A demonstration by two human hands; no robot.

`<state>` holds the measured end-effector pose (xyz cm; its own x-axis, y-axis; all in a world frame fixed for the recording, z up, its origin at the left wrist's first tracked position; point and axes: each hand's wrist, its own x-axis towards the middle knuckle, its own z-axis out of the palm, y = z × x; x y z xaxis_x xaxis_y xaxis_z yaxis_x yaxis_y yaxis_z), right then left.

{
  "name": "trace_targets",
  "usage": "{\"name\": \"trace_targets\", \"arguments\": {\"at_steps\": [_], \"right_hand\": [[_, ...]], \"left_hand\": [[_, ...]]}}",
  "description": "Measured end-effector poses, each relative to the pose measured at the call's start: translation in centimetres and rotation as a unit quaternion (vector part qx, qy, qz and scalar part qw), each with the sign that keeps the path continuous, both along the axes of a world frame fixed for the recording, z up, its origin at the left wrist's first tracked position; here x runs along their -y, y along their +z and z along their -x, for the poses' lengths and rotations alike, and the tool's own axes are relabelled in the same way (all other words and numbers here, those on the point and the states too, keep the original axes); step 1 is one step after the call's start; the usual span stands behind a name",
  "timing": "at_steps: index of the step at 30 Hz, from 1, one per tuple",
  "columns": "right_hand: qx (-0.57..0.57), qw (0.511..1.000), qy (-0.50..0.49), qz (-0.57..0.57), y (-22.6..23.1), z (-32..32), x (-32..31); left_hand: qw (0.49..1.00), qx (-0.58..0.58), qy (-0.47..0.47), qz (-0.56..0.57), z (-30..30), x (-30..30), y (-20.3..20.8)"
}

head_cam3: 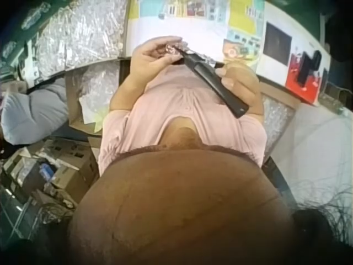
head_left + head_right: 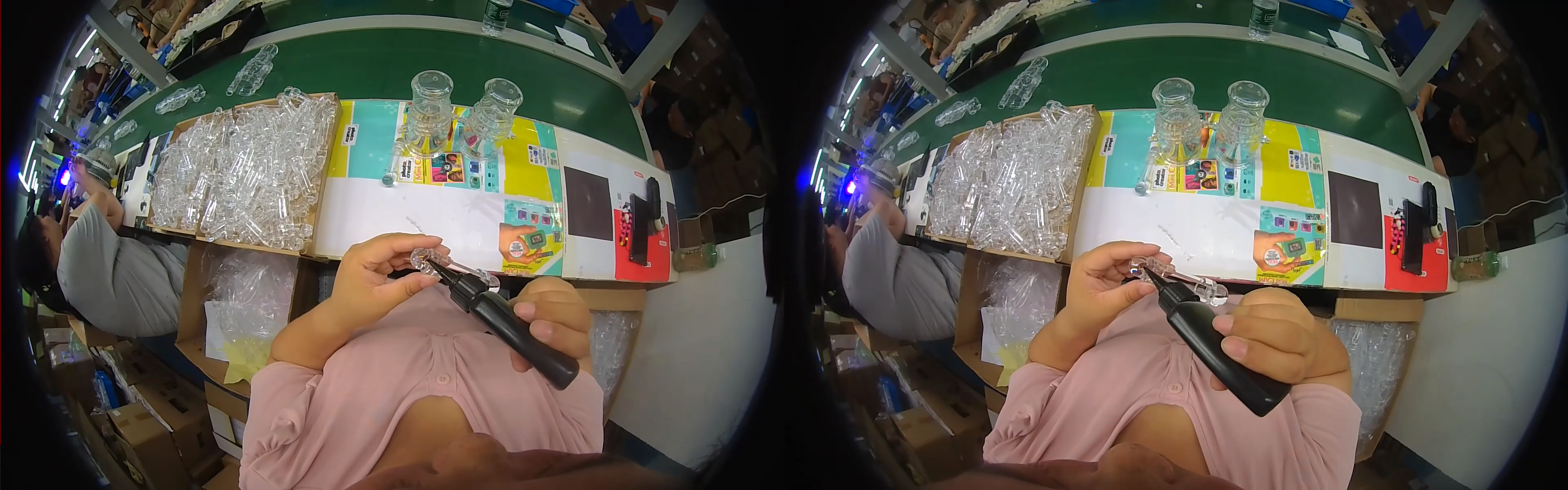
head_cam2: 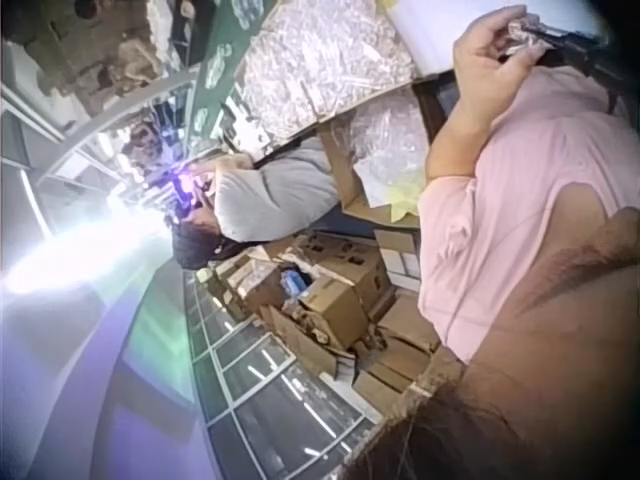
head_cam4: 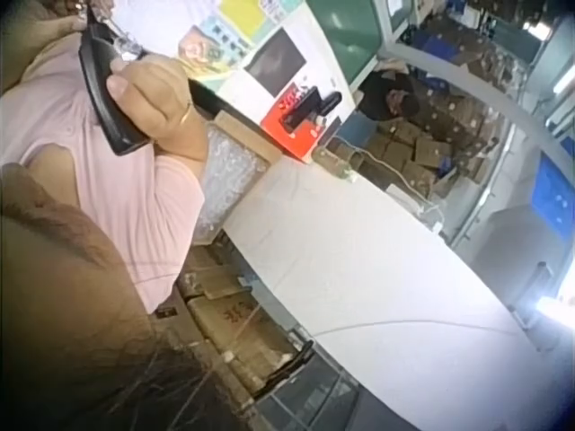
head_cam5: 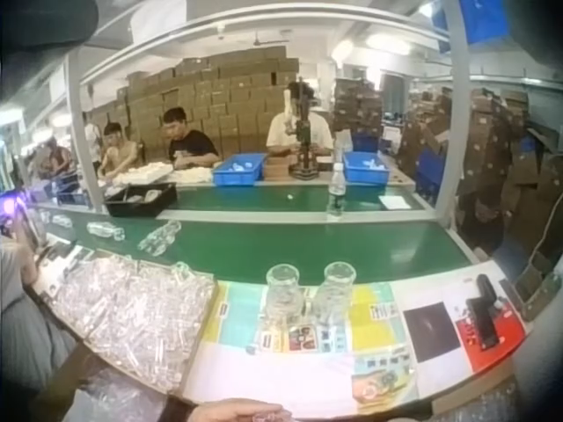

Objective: Inspecting and cleaning glass jars and small metal components at a factory workstation.

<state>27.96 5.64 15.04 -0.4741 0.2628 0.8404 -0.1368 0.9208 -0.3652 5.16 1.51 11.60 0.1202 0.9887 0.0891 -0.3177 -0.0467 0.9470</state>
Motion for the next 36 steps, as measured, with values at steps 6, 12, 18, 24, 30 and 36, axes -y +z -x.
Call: {"name": "trace_targets", "arguments": {"at_steps": [6, 12, 18, 24, 30, 36], "right_hand": [[0.039, 0.994, 0.013, -0.104, -0.1, 0.5, -0.4], [0.070, 0.986, 0.003, -0.148, -0.3, 0.7, -0.4], [0.078, 0.997, 0.008, -0.003, 0.3, 0.0, -0.6], [-0.303, 0.890, -0.168, 0.297, -3.7, 1.9, -2.6], [-0.531, 0.634, 0.107, 0.552, -11.4, -4.6, -7.5], [-0.457, 0.653, -0.029, 0.603, -12.8, -9.0, -10.0]], "left_hand": [[0.989, -0.117, 0.062, -0.073, 0.0, -0.4, -0.5], [0.922, -0.279, 0.154, -0.221, 0.2, -1.1, -0.7], [0.845, -0.373, 0.222, -0.312, -0.3, -1.6, -0.6], [0.878, -0.332, 0.205, -0.278, -0.9, -2.3, -1.2], [0.990, -0.094, 0.090, -0.060, -1.1, -3.6, -3.1], [0.984, 0.137, 0.028, 0.108, -1.6, -5.3, -5.1]]}}
